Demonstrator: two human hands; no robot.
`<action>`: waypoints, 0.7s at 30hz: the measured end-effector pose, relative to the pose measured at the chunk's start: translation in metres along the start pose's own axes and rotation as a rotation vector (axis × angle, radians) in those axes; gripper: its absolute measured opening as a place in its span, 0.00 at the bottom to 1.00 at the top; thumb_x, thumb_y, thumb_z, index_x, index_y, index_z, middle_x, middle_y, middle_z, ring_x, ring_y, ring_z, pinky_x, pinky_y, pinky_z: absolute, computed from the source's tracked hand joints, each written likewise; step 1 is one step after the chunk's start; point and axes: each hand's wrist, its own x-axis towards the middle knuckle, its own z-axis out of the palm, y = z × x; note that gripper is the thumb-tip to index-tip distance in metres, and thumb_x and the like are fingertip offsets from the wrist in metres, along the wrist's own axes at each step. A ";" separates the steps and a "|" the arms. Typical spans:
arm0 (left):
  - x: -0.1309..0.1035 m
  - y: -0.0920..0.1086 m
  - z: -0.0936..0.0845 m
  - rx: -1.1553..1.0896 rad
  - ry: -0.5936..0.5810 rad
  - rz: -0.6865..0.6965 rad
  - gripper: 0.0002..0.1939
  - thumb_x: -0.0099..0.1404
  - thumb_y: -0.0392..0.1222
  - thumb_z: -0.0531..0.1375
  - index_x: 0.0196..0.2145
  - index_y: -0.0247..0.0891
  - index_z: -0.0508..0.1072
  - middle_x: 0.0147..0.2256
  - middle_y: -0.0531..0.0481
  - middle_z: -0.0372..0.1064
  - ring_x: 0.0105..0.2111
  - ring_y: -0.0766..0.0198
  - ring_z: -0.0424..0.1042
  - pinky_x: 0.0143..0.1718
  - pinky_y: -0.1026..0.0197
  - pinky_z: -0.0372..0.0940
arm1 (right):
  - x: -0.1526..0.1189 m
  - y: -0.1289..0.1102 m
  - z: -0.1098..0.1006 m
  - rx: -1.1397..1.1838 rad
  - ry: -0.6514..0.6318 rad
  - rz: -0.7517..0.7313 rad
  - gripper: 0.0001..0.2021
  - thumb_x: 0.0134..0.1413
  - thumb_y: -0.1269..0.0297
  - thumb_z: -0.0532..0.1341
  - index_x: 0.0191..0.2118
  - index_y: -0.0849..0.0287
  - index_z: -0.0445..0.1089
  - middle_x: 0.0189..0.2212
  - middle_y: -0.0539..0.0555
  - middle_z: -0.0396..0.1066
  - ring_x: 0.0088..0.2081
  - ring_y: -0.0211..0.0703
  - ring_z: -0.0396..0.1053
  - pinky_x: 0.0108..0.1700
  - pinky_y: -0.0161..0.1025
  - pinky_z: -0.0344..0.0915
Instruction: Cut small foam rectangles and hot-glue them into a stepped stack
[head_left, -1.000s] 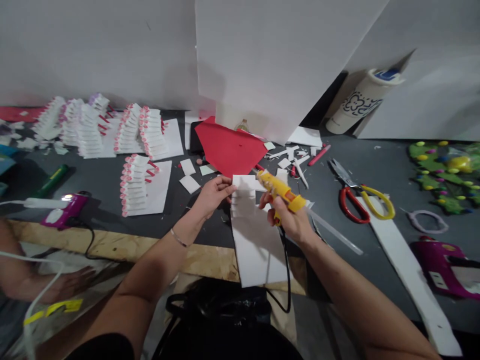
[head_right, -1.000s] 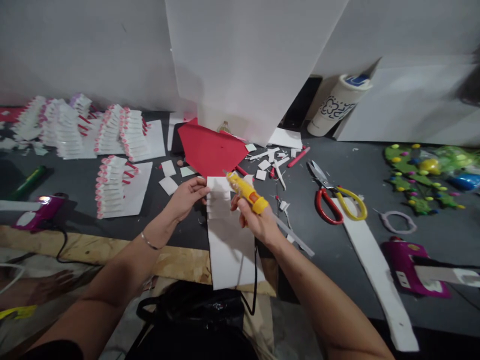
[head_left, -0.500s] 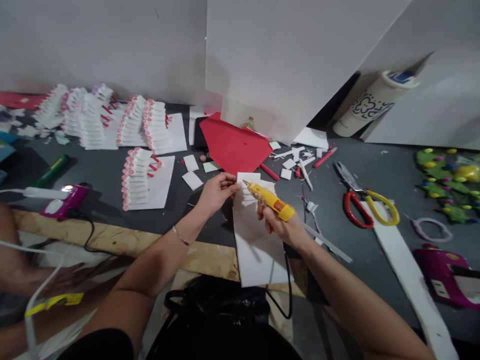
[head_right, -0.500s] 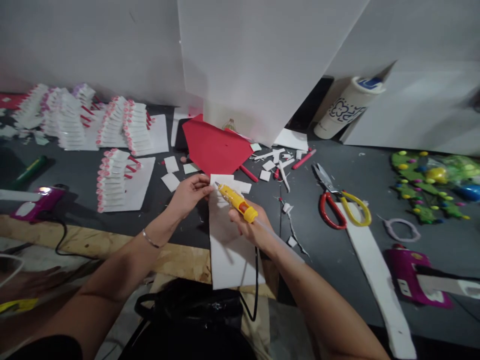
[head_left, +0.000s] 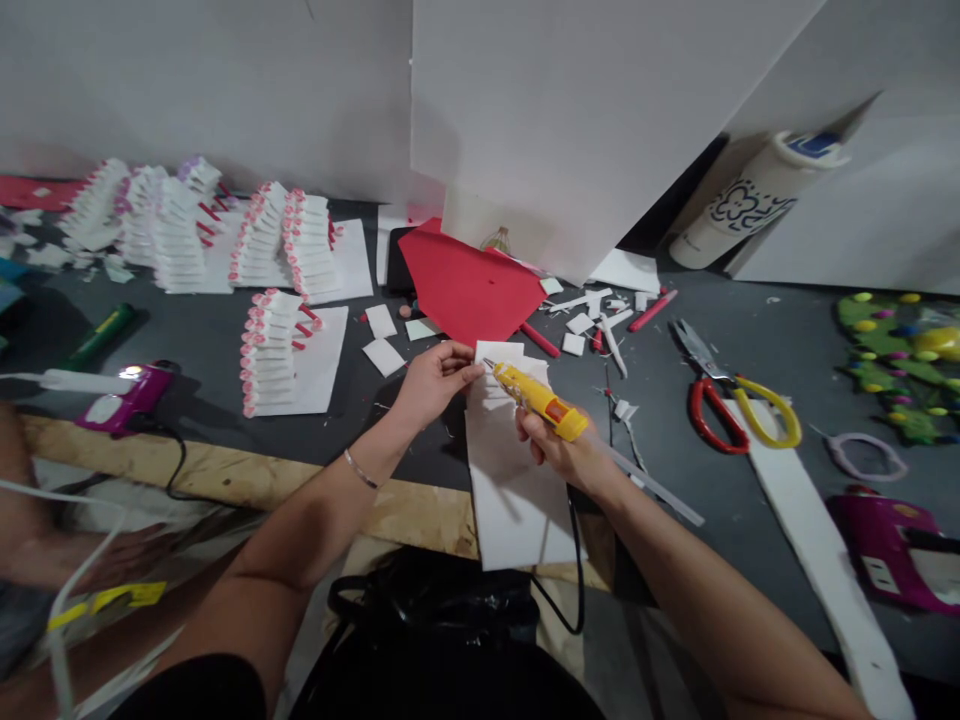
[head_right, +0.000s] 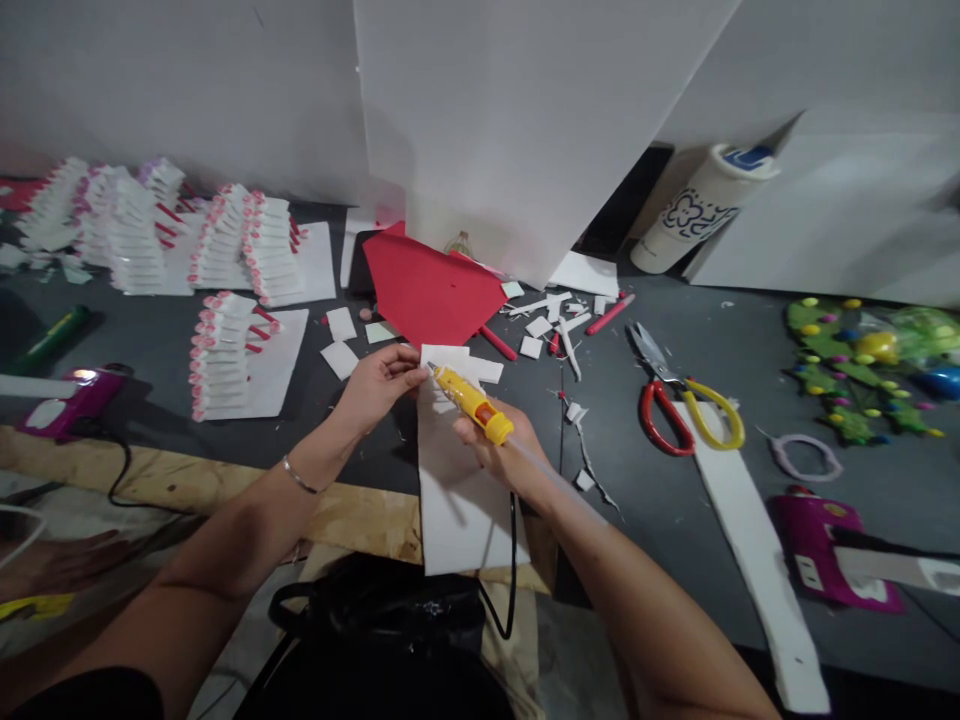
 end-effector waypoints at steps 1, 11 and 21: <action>0.000 0.000 0.000 0.004 0.000 -0.002 0.12 0.52 0.43 0.69 0.32 0.37 0.72 0.27 0.53 0.73 0.25 0.69 0.71 0.26 0.66 0.66 | 0.000 0.001 0.000 -0.008 -0.002 0.000 0.24 0.55 0.38 0.59 0.28 0.56 0.61 0.22 0.46 0.60 0.19 0.33 0.57 0.21 0.34 0.54; 0.001 -0.001 0.000 0.008 0.009 0.018 0.14 0.52 0.45 0.70 0.31 0.37 0.71 0.27 0.53 0.73 0.24 0.69 0.70 0.24 0.67 0.66 | 0.001 0.008 -0.001 -0.019 0.019 0.012 0.22 0.57 0.42 0.60 0.25 0.56 0.60 0.19 0.44 0.58 0.19 0.32 0.56 0.21 0.32 0.53; 0.001 0.000 -0.001 -0.005 0.017 0.033 0.11 0.51 0.40 0.68 0.31 0.38 0.71 0.26 0.54 0.71 0.23 0.70 0.68 0.24 0.67 0.65 | 0.000 0.002 -0.002 -0.032 0.059 0.047 0.23 0.55 0.42 0.61 0.24 0.55 0.59 0.16 0.44 0.58 0.18 0.32 0.55 0.19 0.32 0.53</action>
